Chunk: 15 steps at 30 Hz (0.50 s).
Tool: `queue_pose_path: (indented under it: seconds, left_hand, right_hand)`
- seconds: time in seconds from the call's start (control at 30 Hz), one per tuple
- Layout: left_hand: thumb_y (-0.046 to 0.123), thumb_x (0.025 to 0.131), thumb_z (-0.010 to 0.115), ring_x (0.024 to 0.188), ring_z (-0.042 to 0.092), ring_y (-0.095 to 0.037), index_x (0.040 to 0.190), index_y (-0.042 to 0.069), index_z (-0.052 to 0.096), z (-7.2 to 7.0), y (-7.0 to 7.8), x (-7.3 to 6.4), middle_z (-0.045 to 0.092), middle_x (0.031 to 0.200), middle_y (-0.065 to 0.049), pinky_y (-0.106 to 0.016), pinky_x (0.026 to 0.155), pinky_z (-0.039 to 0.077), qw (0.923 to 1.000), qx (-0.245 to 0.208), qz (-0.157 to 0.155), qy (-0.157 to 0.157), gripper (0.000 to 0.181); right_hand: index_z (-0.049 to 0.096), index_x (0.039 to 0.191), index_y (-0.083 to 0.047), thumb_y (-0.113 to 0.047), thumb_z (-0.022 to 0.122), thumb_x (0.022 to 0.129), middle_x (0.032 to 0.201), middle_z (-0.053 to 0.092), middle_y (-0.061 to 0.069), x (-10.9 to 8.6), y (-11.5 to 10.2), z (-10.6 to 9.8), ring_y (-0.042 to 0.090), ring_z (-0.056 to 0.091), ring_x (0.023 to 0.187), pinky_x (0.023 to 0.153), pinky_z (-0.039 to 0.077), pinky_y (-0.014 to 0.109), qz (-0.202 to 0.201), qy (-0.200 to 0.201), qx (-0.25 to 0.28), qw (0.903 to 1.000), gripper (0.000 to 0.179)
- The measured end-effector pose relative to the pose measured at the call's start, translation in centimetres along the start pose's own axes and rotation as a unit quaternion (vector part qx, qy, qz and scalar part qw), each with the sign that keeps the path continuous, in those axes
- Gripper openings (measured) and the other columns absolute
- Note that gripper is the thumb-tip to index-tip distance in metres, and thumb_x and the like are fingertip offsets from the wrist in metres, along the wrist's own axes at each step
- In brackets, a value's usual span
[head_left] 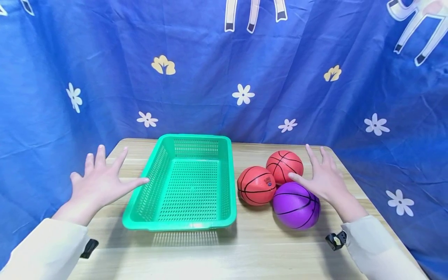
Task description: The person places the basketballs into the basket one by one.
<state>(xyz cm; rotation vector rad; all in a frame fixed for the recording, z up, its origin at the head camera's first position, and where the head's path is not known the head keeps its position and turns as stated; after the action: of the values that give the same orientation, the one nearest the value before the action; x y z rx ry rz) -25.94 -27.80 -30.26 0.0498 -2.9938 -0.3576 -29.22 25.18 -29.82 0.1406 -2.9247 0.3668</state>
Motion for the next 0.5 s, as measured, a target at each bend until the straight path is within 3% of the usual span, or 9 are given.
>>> queue_pose_path:
  seconds: [0.27,0.5]
  left_hand:
    - [0.078,0.076,0.052,0.13,-0.005,-0.061,0.154,0.019,0.008,0.9,-2.1,-0.5,-0.009,0.148,-0.036,-0.086,0.075,0.012,0.9998,-0.012,-0.006,-0.011,0.108]
    - [0.076,0.079,0.051,0.127,0.005,-0.063,0.154,0.016,0.004,2.2,-3.2,-0.5,-0.006,0.147,-0.038,-0.081,0.075,0.02,0.9981,-0.039,-0.012,-0.046,0.107]
  right_hand:
    - [0.003,0.155,-0.021,-0.072,0.055,0.08,0.152,0.0,0.032,-1.0,2.2,1.0,0.056,0.007,0.134,0.086,0.022,0.083,0.011,-0.013,0.023,0.9996,0.104]
    - [-0.001,0.155,-0.023,-0.068,0.055,0.083,0.151,0.001,0.033,-2.2,3.7,2.1,0.063,0.012,0.128,0.087,0.022,0.083,0.015,-0.033,0.048,0.9982,0.102]
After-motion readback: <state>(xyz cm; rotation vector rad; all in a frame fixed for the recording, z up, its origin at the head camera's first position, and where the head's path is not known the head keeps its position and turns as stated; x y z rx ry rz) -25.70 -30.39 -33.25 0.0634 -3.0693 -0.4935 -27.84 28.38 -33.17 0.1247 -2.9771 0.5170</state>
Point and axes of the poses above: each hand's wrist, its own x-axis towards the middle knuckle, its own z-axis out of the palm, y = z × x, the point moved 9 cm from there along x, towards the middle knuckle
